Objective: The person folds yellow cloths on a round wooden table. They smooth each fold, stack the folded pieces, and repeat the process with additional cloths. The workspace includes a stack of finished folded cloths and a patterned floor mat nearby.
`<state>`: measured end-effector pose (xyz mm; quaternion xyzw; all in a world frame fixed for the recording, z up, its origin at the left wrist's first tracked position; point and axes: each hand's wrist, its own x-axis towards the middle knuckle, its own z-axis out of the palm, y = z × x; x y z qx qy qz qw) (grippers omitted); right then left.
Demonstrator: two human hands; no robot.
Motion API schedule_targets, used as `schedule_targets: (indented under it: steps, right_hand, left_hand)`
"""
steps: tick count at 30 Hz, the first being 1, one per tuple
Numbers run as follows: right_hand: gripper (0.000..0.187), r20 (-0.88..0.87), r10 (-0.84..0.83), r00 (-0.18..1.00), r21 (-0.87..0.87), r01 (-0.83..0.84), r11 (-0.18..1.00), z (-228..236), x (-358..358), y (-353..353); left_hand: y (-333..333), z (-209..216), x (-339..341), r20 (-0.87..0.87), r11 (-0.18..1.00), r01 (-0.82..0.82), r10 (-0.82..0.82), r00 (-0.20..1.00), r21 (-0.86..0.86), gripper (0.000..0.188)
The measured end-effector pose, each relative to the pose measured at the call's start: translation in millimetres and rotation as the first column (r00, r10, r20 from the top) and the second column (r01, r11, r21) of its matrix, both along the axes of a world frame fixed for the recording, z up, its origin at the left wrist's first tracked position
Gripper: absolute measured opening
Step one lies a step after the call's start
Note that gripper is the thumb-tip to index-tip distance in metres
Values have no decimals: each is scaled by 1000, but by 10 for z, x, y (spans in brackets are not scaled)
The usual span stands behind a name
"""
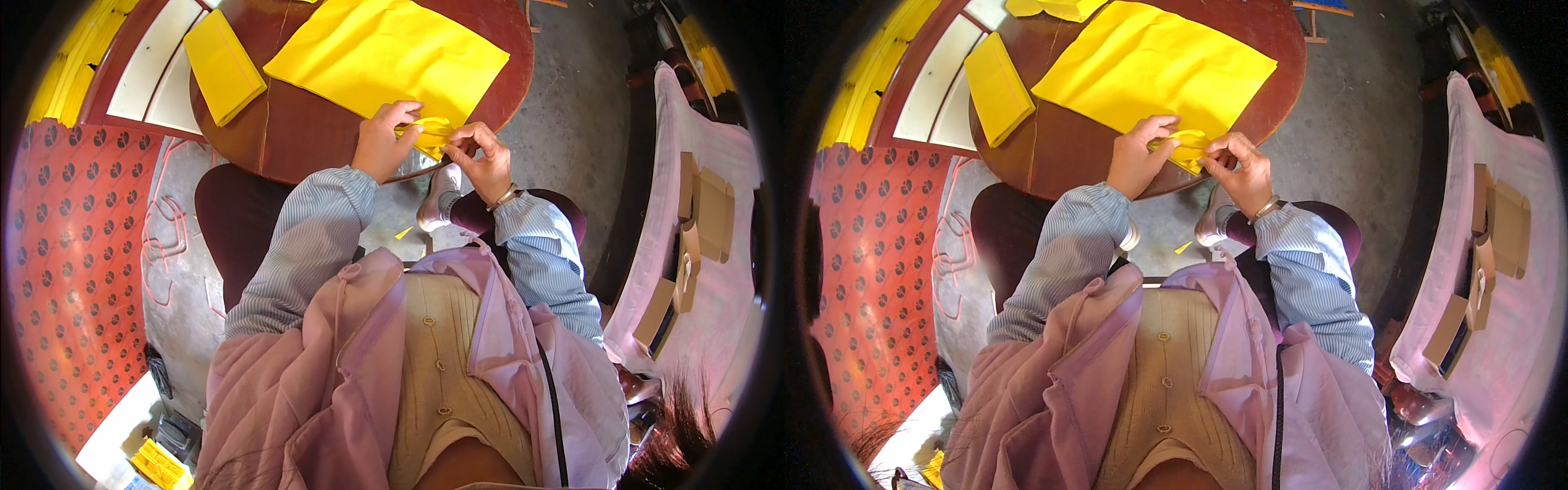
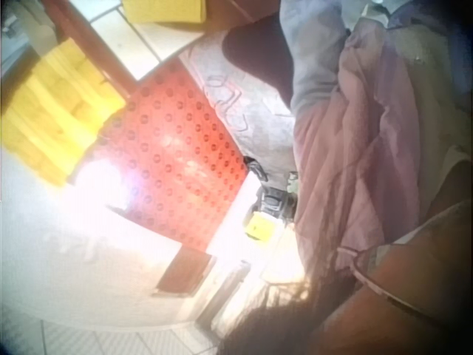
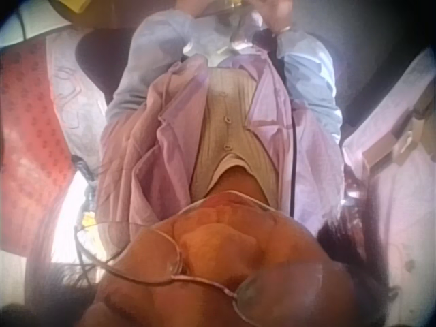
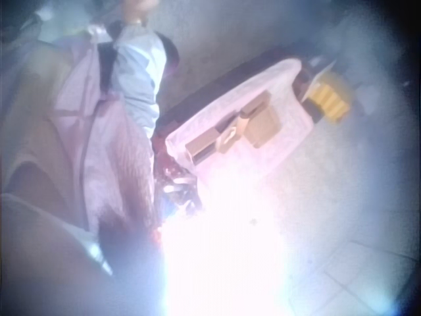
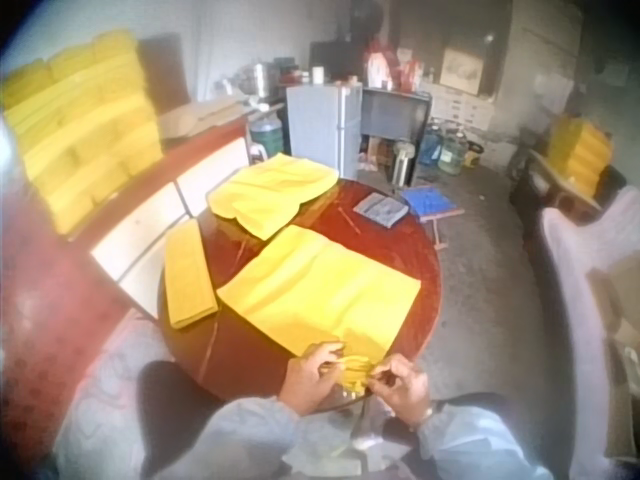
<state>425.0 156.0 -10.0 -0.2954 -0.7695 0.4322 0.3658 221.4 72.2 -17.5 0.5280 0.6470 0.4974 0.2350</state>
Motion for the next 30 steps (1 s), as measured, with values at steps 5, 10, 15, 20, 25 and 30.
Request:
schedule_targets:
  steps: [5,10,15,20,25,30]
  right_hand:
    - [12,2,35,999,116,-35,993,13,2,31]
    - [12,28,-1,1000,-26,2,1000,-8,7,32]
    - [13,-2,5,1000,-37,-5,999,-8,-14,23]
    - [13,-29,-16,999,-14,15,1000,-3,-31,-13]
    - [14,8,38,999,78,-38,996,-6,6,10]
    - [14,16,26,1000,-46,-26,999,-22,18,22]
  left_hand:
    - [1,-15,-37,-29,999,26,-25,999,19,37]
    - [-25,38,-97,-23,996,92,-92,995,6,41]
    - [-41,76,-75,-50,996,86,-85,995,16,42]
    - [-3,22,8,-15,1000,-25,24,1000,-15,41]
    - [5,-16,-21,-23,1000,-5,5,1000,1,40]
    - [-24,22,-99,0,996,89,-89,996,8,42]
